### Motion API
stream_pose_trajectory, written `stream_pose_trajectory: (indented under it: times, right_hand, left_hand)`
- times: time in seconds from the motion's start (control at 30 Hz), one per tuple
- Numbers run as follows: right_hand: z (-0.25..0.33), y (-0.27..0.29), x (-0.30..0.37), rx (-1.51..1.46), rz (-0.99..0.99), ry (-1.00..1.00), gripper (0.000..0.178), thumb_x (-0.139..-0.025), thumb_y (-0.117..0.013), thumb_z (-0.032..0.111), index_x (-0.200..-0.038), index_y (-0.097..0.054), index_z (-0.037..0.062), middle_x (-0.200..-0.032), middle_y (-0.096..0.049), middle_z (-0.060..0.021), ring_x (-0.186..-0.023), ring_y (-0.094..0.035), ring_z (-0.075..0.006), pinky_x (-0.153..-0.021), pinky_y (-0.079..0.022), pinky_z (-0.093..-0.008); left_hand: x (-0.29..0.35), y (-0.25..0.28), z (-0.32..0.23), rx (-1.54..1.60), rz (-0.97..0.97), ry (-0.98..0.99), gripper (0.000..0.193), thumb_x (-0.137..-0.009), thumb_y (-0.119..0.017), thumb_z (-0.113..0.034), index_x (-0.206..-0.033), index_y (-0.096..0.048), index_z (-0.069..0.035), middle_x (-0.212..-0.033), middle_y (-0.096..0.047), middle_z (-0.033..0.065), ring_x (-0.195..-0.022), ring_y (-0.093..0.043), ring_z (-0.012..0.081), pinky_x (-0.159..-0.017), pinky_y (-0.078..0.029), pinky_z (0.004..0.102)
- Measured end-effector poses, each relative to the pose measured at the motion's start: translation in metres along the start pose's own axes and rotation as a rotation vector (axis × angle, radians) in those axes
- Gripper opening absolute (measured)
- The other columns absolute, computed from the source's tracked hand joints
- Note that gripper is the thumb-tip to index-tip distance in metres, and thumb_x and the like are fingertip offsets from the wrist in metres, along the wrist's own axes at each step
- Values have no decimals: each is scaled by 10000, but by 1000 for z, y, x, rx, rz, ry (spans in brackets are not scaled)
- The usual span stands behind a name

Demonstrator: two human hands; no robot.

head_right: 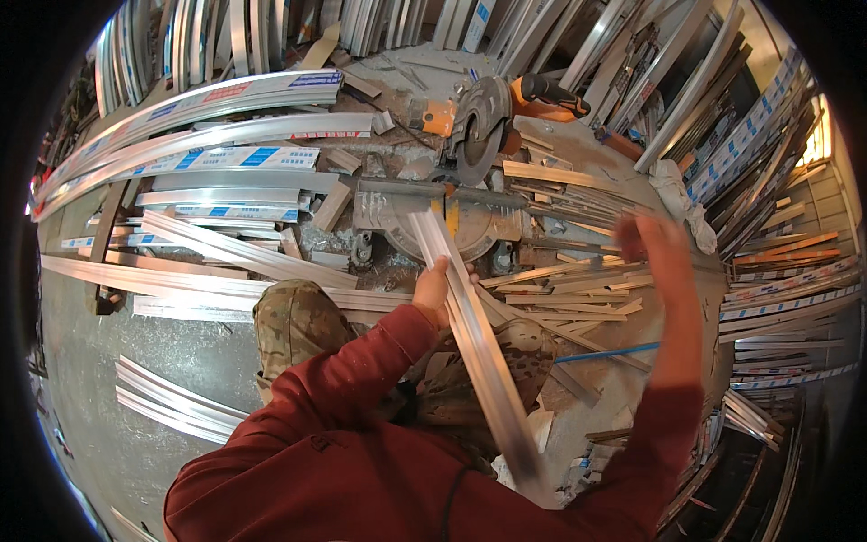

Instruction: The person uses a handheld angle grinder to cut multiple long metal profiles into shorter pieces. They hold each profile with one hand and operate the grinder with the other, repeating the process for several pieces.

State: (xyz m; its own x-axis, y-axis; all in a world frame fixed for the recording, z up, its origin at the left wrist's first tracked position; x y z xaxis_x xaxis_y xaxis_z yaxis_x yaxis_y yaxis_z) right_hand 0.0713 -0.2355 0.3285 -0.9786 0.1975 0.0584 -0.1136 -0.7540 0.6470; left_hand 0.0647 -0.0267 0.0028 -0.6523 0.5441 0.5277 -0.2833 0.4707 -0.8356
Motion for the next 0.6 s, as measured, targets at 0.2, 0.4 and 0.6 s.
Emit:
stream_pose_trajectory:
  times: [0.2, 0.4, 0.6]
  right_hand:
    - [26, -44, -206, 776, -462, 573, 579, -968, -472, 495, -1284, -584, 23, -1295, -571, -197, -1184, -531, -376, -1028, -389, -446]
    - [3, -91, -273, 873, -339, 412, 729, -914, -446, 639, -1246, -624, 15, -1253, -605, -223, -1178, -552, -391, -1014, -405, -475]
    - [-36, -102, -251, 790, -145, 265, 693, -890, -449, 642, -931, -717, 4, -818, -671, -210, -817, -639, -407, -768, -468, -492]
  left_hand:
    - [-3, -10, 23, -114, 79, 96, 357, -1065, -325, -342, -1030, -509, -39, -850, -592, 116, -675, -583, 242, -623, -533, 403]
    - [-19, 5, 37, -65, 79, 127, 294, -1063, -367, -314, -1062, -499, -51, -891, -597, 91, -771, -617, 250, -691, -552, 425]
    - [-21, 1, 60, -154, 121, 200, 380, -1067, -317, -354, -1022, -534, -46, -851, -596, 105, -766, -601, 249, -693, -546, 429]
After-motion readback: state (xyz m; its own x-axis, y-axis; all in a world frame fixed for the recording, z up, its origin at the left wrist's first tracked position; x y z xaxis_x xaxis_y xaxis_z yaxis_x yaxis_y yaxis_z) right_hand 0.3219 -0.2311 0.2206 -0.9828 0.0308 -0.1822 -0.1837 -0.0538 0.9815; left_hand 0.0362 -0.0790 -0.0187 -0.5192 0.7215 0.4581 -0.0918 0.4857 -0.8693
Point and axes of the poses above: each hand's wrist, its own x-axis away from the middle knuckle, its own y-axis out of the back of the hand, z = x × y, the point moved 9 cm from there along -x, towards the middle knuckle
